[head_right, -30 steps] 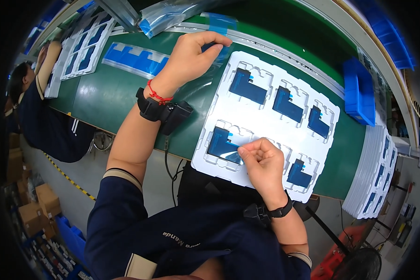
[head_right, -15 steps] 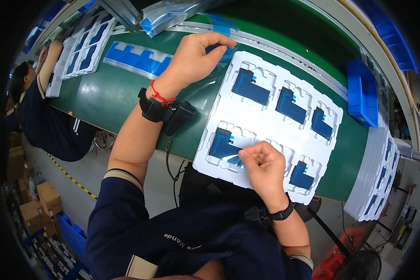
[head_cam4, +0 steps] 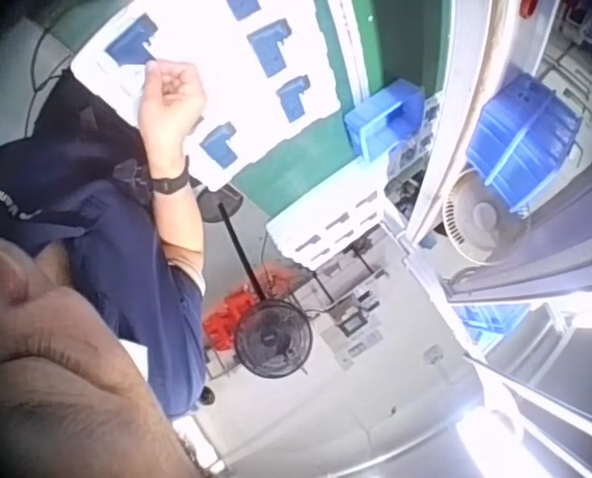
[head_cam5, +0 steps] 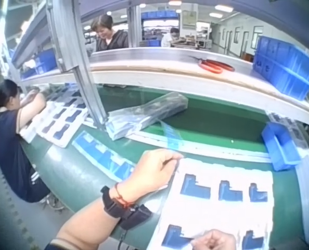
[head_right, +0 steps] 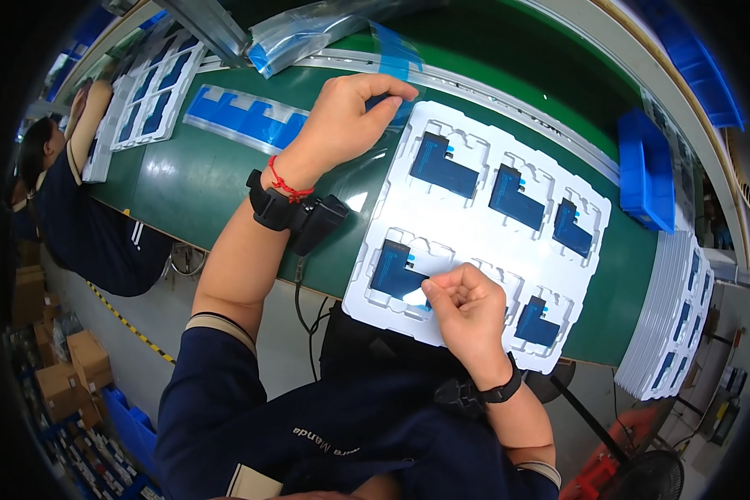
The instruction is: Applying blue protective films or adhesive strips to electronic components in a tray.
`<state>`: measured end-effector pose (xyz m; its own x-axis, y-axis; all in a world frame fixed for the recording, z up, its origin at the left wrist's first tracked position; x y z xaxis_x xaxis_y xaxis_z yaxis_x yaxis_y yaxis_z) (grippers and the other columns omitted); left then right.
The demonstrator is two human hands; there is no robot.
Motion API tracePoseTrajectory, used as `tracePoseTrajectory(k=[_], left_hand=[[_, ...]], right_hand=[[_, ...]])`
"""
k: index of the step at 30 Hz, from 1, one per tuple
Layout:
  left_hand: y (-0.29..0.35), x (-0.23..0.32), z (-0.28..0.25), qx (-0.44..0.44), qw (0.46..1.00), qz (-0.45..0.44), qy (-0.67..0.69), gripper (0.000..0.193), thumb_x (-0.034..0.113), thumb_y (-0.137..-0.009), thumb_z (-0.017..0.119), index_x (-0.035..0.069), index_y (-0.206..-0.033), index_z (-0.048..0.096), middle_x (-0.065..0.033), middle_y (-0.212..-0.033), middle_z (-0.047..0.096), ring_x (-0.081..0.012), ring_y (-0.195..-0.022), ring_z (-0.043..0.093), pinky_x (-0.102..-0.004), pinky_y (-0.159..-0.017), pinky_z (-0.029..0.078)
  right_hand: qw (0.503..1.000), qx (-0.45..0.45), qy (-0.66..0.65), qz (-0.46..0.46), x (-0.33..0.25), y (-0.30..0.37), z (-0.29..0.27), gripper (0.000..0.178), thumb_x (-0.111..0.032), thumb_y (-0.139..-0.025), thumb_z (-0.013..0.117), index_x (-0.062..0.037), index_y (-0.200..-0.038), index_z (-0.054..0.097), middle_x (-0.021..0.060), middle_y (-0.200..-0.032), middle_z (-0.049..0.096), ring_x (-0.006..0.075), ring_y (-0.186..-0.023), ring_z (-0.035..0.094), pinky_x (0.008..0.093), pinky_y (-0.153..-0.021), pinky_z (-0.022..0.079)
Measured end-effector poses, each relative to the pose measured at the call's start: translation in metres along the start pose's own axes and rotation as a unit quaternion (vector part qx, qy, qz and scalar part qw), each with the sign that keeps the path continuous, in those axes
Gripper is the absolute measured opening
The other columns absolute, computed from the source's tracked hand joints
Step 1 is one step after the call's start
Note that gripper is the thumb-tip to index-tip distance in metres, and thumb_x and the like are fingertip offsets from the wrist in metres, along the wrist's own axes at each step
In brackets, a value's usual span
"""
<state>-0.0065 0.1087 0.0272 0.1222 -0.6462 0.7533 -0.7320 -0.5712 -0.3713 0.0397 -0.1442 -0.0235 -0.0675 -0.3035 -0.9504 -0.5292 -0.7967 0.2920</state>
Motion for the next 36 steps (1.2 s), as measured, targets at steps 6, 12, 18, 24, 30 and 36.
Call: tracePoseTrajectory(k=[6,12,18,24,30,36], left_hand=[[0.0,-0.001,0.002,-0.01,1.0,-0.01,-0.004,0.019,0.008,-0.083,0.057,0.003,-0.097,0.069,-0.0116,-0.091,0.07,-0.0215,-0.08,0.066,-0.0295,-0.072,0.049],[0.002,-0.002,0.003,-0.004,1.0,0.007,-0.01,0.019,0.007,-0.083,0.057,0.003,-0.097,0.069,-0.0118,-0.092,0.07,-0.0219,-0.081,0.066,-0.0294,-0.072,0.049],[0.002,0.0,0.003,-0.005,1.0,0.006,0.0,0.02,0.007,-0.083,0.056,0.002,-0.098,0.068,-0.0121,-0.093,0.069,-0.0206,-0.085,0.065,-0.0285,-0.075,0.049],[-0.002,-0.001,-0.005,0.009,1.0,0.0,-0.016,0.02,0.004,-0.084,0.056,0.001,-0.1,0.067,-0.0109,-0.094,0.069,-0.0177,-0.088,0.064,-0.0274,-0.079,0.048],[0.013,0.019,-0.068,0.082,0.917,-0.032,0.39,0.043,0.0,-0.087,0.056,0.002,-0.129,0.047,-0.0137,-0.111,0.062,-0.0107,-0.082,0.06,-0.0213,-0.064,0.05],[0.057,0.003,-0.133,0.248,0.856,-0.042,0.451,0.06,-0.004,-0.086,0.055,0.006,-0.14,0.031,-0.0136,-0.11,0.06,-0.0127,-0.07,0.059,-0.0215,-0.056,0.05]], right_hand=[[1.0,0.012,0.019,-0.01,0.0,0.0,0.002,0.008,0.001,-0.082,0.066,0.0012,-0.078,0.059,0.0019,-0.069,0.062,0.0013,-0.059,0.053,0.016,-0.053,0.041],[0.998,0.033,0.053,-0.031,0.002,0.002,0.005,0.008,0.001,-0.081,0.066,0.0021,-0.077,0.06,0.0039,-0.068,0.063,0.0016,-0.057,0.053,0.0171,-0.05,0.042],[0.98,0.039,0.176,-0.089,-0.01,0.005,0.007,0.011,-0.001,-0.077,0.068,0.0001,-0.081,0.058,0.0068,-0.063,0.06,0.0092,-0.051,0.055,0.0223,-0.046,0.041],[0.923,0.052,0.344,-0.165,-0.036,0.01,0.013,0.036,-0.004,-0.074,0.068,-0.0036,-0.106,0.052,0.0079,-0.062,0.054,0.0233,-0.05,0.055,0.0317,-0.047,0.044],[0.91,0.176,0.335,-0.172,-0.041,0.022,-0.053,0.044,-0.006,-0.072,0.069,-0.0048,-0.113,0.053,0.0062,-0.07,0.051,0.0194,-0.055,0.051,0.0316,-0.051,0.042],[0.875,0.308,0.348,-0.136,-0.014,0.051,-0.165,0.028,-0.005,-0.077,0.067,-0.001,-0.104,0.057,0.006,-0.074,0.052,0.0147,-0.06,0.048,0.0273,-0.053,0.04]])
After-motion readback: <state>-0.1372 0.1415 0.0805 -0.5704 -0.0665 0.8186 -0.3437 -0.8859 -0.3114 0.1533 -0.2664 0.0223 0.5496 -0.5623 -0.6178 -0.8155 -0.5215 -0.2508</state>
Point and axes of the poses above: each hand's wrist, its own y-axis away from the middle knuckle, its own z-axis out of the palm, x = y × z, the point moved 6 cm from there along -y, towards the middle knuckle
